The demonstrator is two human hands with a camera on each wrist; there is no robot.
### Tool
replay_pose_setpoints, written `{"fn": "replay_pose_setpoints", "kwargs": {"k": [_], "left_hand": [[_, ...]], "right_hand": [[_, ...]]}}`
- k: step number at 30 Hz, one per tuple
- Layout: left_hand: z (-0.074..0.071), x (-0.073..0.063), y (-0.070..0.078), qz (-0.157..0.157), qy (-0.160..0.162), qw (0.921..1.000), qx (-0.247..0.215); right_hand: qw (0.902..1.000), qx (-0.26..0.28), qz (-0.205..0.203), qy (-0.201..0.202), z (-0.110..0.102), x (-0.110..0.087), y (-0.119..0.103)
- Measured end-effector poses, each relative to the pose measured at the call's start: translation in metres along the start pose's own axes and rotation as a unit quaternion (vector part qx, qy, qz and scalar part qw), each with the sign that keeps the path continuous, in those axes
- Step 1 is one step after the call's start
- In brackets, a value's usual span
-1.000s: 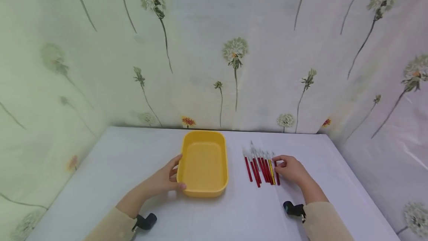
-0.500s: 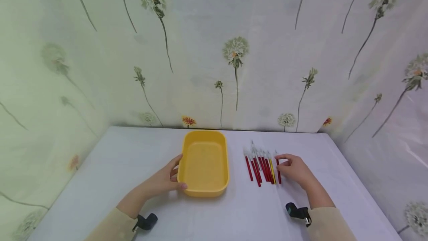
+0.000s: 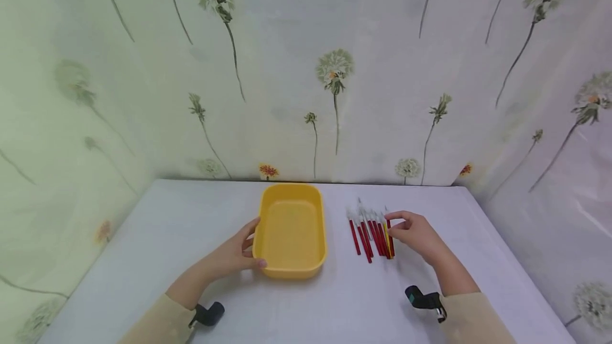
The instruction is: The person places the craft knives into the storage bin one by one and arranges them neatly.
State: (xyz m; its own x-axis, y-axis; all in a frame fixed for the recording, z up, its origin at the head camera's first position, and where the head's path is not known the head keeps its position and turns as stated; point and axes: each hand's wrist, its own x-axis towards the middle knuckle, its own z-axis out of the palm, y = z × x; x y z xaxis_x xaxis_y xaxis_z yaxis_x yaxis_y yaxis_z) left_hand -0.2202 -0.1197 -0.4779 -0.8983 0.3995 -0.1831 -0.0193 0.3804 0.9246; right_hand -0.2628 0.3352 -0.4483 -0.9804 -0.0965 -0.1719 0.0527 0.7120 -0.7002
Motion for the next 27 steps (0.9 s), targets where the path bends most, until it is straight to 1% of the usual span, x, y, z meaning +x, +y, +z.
{"fn": "replay_pose_setpoints", "kwargs": {"k": [7,11,14,19,23,27], "left_hand": [[-0.002,0.002,0.002,0.013,-0.004,0.9998,-0.015],[-0.003,0.002,0.001,0.011,-0.001,0.9998,-0.018],[-0.003,0.002,0.000,0.011,-0.001,0.9998,-0.017],[-0.002,0.000,0.000,0.008,0.003,0.9999,-0.006],[-0.001,0.000,0.000,0.010,0.004,0.9999,-0.007],[-0.001,-0.001,0.001,0.009,0.004,0.9999,-0.008]], "right_hand": [[0.9994,0.033,-0.001,-0.006,-0.003,-0.006,-0.027],[0.9982,0.057,-0.010,-0.013,-0.001,-0.008,-0.041],[0.9963,0.081,-0.017,-0.021,0.003,-0.009,-0.050],[0.9939,0.104,-0.029,-0.026,0.012,-0.010,-0.064],[0.9920,0.120,-0.027,-0.027,0.020,-0.009,-0.075],[0.9914,0.127,-0.012,-0.026,0.028,-0.007,-0.084]]}}
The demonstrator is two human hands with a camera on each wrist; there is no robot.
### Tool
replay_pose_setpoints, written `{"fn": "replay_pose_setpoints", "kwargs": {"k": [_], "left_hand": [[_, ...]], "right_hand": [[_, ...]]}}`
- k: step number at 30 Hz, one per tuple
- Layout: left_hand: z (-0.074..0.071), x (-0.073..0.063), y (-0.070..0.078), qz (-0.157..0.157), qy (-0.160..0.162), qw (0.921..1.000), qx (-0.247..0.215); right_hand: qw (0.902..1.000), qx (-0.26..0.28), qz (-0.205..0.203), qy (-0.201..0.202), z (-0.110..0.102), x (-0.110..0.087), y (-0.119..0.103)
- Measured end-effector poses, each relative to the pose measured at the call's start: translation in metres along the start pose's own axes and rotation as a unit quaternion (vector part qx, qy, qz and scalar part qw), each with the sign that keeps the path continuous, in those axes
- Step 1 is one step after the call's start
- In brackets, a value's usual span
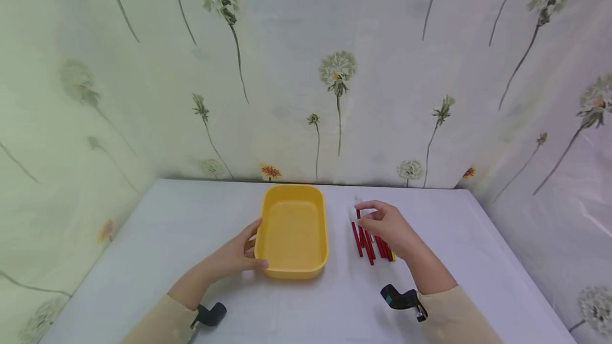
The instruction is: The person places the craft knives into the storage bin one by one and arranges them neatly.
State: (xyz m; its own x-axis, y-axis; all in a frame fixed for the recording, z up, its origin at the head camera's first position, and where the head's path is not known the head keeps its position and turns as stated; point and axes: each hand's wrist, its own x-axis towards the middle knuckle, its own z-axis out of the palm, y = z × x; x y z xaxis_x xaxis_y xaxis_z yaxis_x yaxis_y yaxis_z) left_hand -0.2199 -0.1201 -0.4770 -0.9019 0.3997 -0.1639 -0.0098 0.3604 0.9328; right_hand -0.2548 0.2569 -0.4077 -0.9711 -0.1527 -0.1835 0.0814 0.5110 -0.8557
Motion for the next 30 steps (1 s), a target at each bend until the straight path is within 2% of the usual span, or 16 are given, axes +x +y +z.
{"fn": "replay_pose_setpoints", "kwargs": {"k": [7,12,19,30], "left_hand": [[0.001,0.001,-0.002,0.001,-0.005,1.0000,-0.007],[0.001,0.001,-0.003,0.001,-0.003,1.0000,-0.009],[-0.001,0.000,-0.002,-0.009,-0.002,0.9999,-0.010],[0.000,0.001,-0.003,0.001,-0.003,0.9997,-0.025]], "right_hand": [[1.0000,0.005,-0.002,0.005,0.014,0.002,-0.008],[0.9996,0.020,-0.019,-0.009,0.025,0.004,-0.016],[0.9990,0.036,-0.021,-0.019,0.045,0.014,-0.022],[0.9955,0.076,-0.032,-0.047,0.072,0.028,-0.032]]}}
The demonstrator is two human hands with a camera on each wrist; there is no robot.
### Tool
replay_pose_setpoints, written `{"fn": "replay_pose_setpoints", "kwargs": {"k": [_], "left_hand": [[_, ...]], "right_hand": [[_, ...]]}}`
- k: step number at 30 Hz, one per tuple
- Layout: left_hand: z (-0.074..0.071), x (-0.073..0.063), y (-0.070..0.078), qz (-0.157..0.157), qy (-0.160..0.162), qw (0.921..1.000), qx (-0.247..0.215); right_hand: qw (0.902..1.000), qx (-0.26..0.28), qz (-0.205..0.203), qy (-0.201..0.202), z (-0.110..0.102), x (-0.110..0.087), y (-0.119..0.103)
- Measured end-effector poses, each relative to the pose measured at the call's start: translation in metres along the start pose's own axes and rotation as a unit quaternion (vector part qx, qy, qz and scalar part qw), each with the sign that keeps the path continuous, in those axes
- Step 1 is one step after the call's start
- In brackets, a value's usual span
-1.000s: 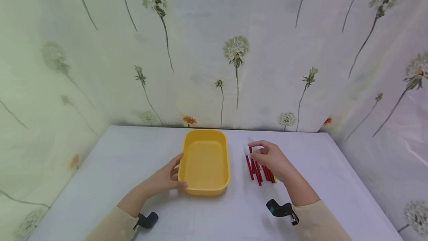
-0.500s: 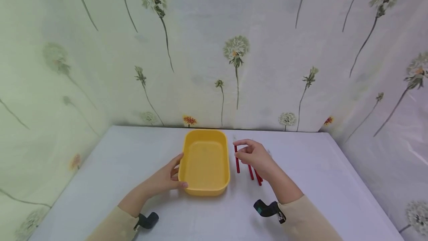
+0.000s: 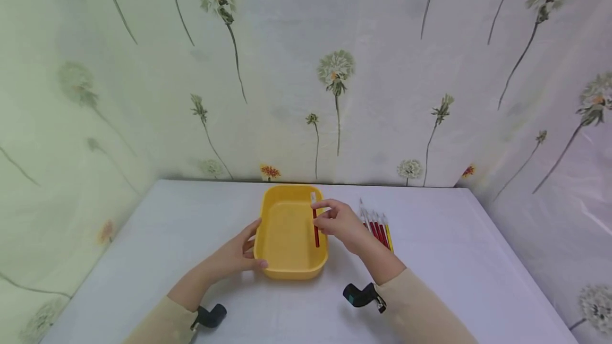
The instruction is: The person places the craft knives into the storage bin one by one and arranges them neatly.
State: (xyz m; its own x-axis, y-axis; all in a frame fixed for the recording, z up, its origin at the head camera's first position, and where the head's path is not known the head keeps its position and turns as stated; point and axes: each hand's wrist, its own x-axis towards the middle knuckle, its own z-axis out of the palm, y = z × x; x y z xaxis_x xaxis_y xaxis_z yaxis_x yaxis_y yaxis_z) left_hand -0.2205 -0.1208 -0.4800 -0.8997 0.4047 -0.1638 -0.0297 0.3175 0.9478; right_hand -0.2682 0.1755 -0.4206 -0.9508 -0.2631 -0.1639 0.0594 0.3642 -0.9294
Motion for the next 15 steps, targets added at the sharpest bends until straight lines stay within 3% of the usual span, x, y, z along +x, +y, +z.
{"fn": "replay_pose_setpoints", "kwargs": {"k": [15], "left_hand": [[0.000,0.001,-0.001,-0.017,0.003,0.9998,0.010]], "right_hand": [[0.9999,0.014,0.010,0.002,0.039,0.022,-0.007]]}}
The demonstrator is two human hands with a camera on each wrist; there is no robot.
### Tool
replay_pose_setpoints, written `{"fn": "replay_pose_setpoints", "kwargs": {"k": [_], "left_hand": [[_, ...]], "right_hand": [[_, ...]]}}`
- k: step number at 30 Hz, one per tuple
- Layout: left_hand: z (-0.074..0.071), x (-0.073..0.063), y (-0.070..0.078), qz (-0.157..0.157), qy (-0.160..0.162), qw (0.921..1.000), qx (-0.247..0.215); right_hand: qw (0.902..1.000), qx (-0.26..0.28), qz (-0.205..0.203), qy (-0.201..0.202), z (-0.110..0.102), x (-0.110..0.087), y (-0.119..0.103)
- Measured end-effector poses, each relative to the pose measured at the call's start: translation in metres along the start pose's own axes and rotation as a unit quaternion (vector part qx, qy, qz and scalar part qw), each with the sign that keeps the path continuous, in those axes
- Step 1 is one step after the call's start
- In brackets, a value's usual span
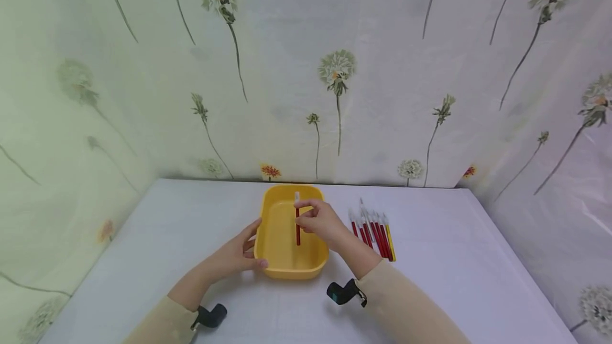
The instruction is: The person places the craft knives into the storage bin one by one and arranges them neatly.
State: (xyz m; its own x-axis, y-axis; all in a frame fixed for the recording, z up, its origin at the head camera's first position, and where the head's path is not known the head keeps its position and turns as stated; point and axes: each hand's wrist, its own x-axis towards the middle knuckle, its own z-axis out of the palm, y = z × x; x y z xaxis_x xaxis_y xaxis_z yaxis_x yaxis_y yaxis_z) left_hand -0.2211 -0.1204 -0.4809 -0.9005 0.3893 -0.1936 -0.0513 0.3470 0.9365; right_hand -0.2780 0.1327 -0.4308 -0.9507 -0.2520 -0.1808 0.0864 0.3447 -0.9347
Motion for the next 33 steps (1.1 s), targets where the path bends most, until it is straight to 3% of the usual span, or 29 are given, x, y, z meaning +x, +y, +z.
{"fn": "replay_pose_setpoints", "kwargs": {"k": [13,33], "left_hand": [[0.002,-0.001,0.000,0.007,-0.004,0.9999,-0.007],[0.000,-0.001,-0.002,0.029,-0.015,0.9994,-0.012]], "right_hand": [[0.9995,0.012,0.021,-0.019,0.021,0.016,0.001],[0.9992,-0.007,0.004,-0.039,0.045,0.039,0.019]]}}
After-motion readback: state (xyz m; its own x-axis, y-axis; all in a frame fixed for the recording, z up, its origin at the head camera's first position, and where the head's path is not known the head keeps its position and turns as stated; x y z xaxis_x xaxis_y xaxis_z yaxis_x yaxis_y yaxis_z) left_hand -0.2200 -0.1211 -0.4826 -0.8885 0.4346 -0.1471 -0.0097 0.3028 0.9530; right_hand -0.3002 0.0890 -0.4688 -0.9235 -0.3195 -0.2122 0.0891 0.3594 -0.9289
